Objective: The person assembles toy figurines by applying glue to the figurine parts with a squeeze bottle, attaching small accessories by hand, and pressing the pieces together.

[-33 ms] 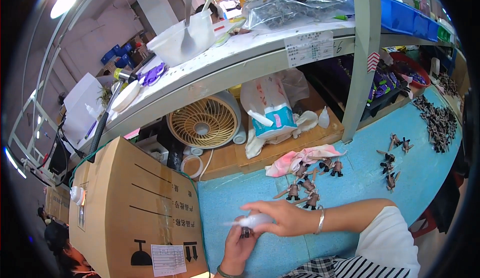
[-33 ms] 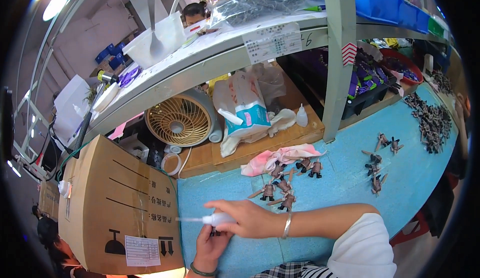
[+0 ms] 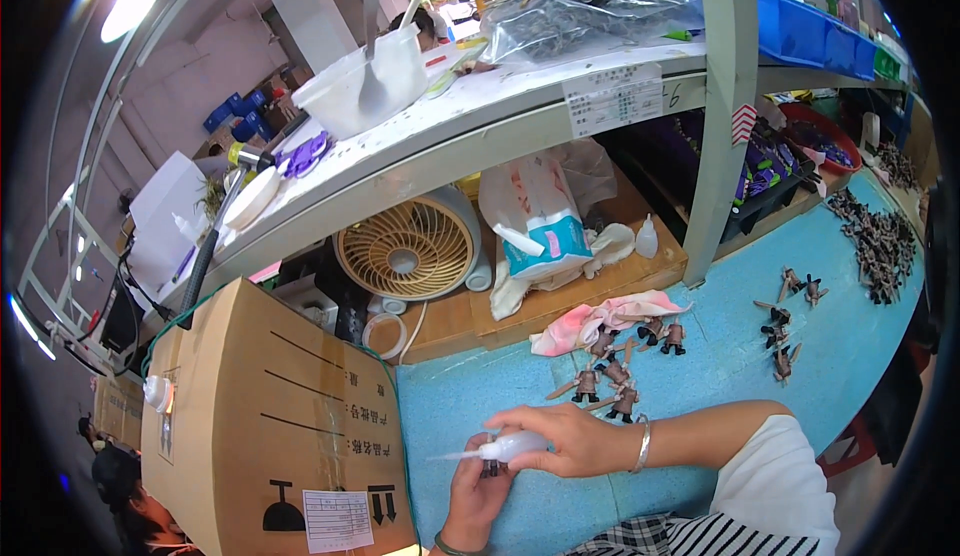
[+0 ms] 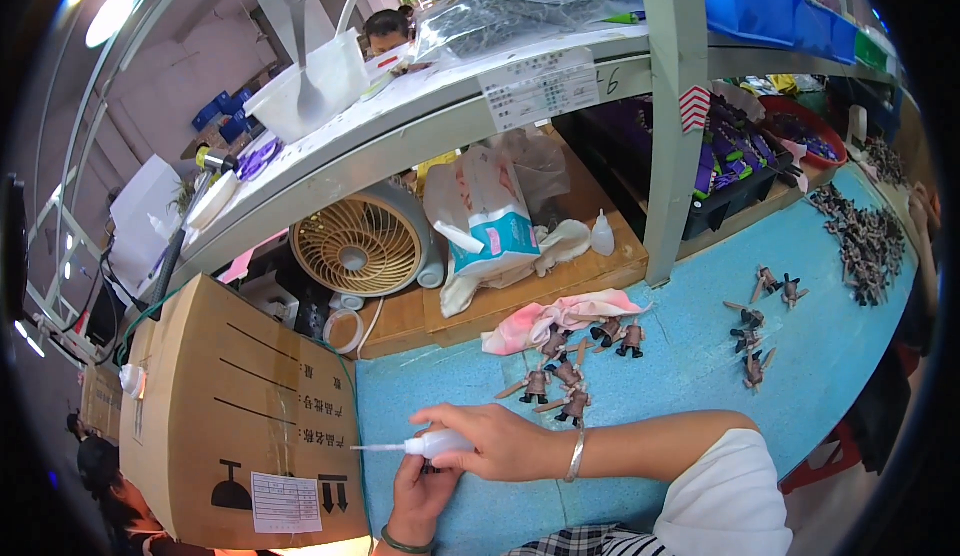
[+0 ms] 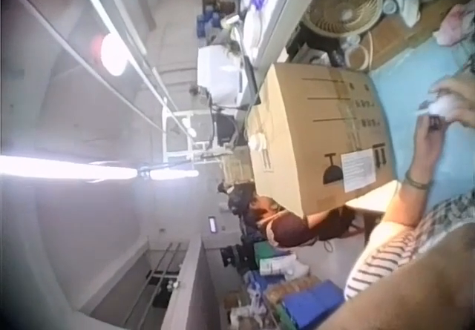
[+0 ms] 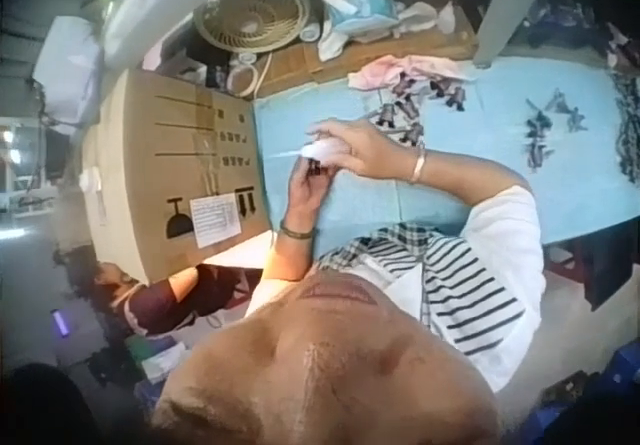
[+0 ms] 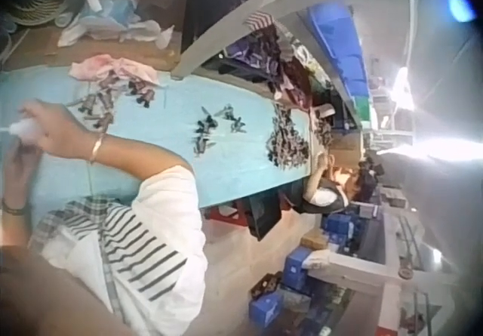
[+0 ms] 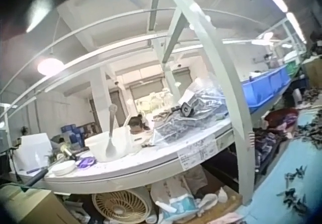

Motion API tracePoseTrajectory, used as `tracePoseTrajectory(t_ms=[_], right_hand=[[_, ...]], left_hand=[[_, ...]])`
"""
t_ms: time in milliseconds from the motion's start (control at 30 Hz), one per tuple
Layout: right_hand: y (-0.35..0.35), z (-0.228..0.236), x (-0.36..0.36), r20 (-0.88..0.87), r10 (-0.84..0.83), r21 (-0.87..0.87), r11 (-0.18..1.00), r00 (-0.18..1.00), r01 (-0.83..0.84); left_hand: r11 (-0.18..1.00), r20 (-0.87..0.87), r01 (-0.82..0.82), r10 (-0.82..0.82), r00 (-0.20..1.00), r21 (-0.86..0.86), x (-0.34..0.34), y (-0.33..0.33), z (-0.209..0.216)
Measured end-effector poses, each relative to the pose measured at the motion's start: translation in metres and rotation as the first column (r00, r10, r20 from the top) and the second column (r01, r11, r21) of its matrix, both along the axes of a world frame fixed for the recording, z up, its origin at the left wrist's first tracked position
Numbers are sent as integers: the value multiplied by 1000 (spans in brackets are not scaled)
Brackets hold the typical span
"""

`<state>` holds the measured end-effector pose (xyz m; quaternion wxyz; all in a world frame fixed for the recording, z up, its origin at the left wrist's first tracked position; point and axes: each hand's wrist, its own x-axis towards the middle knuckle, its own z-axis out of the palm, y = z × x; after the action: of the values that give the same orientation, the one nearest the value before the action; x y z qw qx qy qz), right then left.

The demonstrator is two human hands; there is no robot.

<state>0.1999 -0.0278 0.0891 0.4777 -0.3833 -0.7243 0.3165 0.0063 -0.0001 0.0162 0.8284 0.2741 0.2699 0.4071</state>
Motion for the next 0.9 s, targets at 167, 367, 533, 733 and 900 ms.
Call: tracePoseTrajectory(t_ms=[167,367,533,733,900], right_hand=[[-8,0,14,-113,10,65,998,994,-2],[-2,1,25,-155,-146,132,977,977,166],[-8,6,26,-204,-134,108,981,970,158],[3,-19,20,-37,-212,442,873,977,206],[11,-27,22,71,-215,495,855,974,153]], left_hand=[[999,14,-40,40,999,-18,3,4,-5],[983,34,-66,73,997,-169,19,9,2],[993,-19,-117,116,993,-35,24,12,7],[981,20,-148,147,989,125,6,15,-10],[989,33,-74,70,997,128,5,31,-4]])
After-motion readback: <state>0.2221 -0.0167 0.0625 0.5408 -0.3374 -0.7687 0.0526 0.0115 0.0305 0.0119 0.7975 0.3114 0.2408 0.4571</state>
